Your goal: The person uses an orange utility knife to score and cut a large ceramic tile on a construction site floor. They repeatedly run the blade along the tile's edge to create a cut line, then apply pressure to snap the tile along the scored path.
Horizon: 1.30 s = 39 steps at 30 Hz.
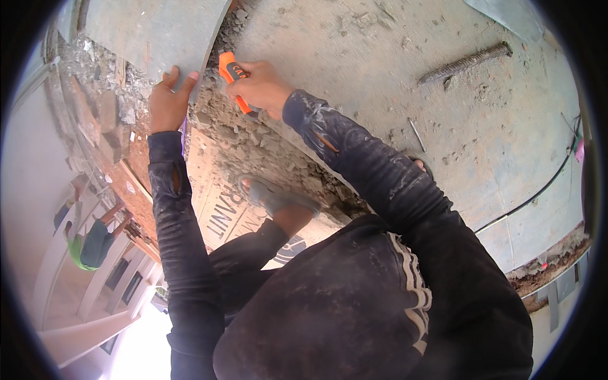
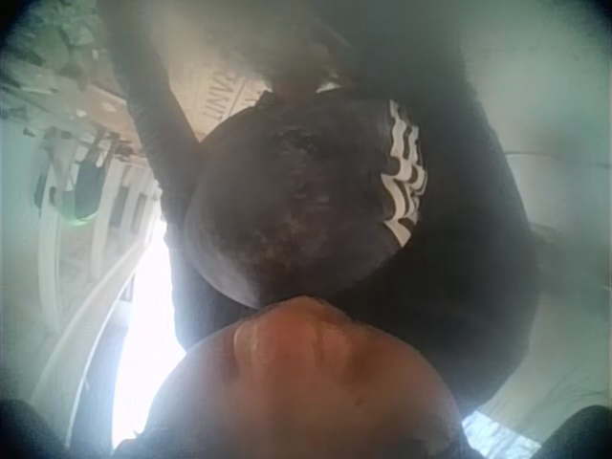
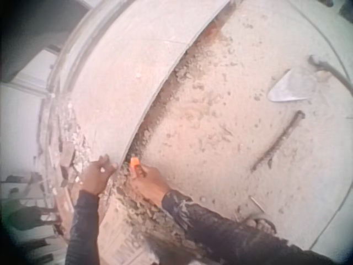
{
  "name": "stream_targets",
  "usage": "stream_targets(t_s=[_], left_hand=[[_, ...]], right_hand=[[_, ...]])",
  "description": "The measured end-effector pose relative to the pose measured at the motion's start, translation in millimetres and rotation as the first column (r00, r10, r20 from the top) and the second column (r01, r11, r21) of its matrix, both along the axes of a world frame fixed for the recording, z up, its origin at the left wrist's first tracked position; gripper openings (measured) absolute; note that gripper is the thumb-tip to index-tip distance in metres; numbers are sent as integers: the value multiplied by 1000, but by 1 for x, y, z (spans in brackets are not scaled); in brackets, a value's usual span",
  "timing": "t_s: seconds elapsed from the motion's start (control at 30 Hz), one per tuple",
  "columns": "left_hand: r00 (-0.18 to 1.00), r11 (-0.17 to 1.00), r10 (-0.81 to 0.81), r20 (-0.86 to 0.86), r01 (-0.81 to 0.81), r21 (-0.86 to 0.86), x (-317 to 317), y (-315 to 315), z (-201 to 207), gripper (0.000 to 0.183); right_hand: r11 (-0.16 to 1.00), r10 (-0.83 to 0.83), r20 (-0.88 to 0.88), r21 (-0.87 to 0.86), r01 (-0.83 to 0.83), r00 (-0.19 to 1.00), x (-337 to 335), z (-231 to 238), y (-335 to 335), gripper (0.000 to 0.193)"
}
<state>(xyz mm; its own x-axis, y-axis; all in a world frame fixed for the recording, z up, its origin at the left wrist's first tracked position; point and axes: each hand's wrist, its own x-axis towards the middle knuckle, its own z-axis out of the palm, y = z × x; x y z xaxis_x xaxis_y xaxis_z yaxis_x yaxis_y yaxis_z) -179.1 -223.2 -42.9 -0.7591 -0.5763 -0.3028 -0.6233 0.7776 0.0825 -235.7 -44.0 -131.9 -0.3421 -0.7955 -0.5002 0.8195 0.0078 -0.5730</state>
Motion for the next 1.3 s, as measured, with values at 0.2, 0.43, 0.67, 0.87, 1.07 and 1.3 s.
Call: stream_targets(t_s=[0.2,0.43,0.67,0.87,1.07,1.3], left_hand=[[1000,999,3,5,-3,-34,0,4,-1,64],[853,936,352,-385,-330,123,40,118,-15,26],[514,282,856,-59,-368,886,37,149,-11,28],[625,431,776,-82,-431,793,48,137,-15,27],[641,451,765,-57,-471,758,50,133,-5,27],[654,451,755,-57,-454,768,53,135,5,28]], right_hand=[[997,75,-134,7,-75,988,-6,-4,2,18],[984,159,-152,-59,-169,976,-14,-2,6,19],[946,311,-308,6,-325,899,-26,2,7,23],[961,259,-276,-21,-276,926,-17,-10,2,24],[962,269,-356,64,-264,895,-17,6,1,22],[959,283,-377,96,-267,882,-19,18,4,24]])
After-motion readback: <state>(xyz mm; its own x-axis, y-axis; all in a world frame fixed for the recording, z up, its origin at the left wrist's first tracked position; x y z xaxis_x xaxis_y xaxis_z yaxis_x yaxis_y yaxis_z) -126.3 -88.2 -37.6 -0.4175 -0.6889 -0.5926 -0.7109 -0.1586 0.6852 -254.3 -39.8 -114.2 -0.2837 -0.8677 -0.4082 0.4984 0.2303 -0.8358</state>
